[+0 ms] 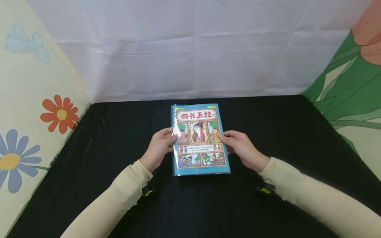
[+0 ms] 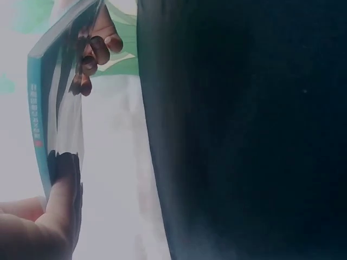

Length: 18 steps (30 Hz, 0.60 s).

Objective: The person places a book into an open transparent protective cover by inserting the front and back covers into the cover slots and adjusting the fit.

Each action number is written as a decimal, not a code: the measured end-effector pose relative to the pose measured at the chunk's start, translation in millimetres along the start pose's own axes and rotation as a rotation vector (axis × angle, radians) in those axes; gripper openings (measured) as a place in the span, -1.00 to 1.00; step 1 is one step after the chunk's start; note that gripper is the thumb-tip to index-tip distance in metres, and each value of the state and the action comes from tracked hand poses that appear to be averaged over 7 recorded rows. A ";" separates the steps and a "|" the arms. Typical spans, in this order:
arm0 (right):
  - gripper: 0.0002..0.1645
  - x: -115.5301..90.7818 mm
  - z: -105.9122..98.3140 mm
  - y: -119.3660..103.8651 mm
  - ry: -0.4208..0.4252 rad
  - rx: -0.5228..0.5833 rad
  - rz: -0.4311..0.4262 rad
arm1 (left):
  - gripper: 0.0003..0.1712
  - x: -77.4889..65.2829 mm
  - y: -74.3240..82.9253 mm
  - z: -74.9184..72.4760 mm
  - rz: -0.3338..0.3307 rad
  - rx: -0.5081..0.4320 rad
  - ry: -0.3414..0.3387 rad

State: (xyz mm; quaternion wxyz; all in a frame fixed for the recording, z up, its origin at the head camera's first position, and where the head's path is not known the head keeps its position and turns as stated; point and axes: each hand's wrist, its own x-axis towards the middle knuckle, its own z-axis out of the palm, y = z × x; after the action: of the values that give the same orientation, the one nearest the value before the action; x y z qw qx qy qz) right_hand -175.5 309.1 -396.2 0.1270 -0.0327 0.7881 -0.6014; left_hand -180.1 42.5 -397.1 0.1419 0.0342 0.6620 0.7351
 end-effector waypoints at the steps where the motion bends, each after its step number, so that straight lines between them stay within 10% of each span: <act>1: -0.53 -0.6 -0.4 -1.3 -0.007 -0.008 0.008 | -0.62 0.0 0.9 0.1 -0.010 -0.005 0.001; 18: -0.54 -1.9 -7.6 -14.6 -0.047 -0.073 0.107 | -0.62 3.0 4.6 2.1 -0.098 -0.002 0.028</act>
State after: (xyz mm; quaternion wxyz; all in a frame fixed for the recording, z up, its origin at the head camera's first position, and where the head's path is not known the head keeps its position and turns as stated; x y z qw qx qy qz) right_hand -177.0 312.6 -380.0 0.1762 -0.0091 0.8070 -0.5636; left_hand -183.2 44.9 -392.8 0.1683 -0.0086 0.6641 0.7284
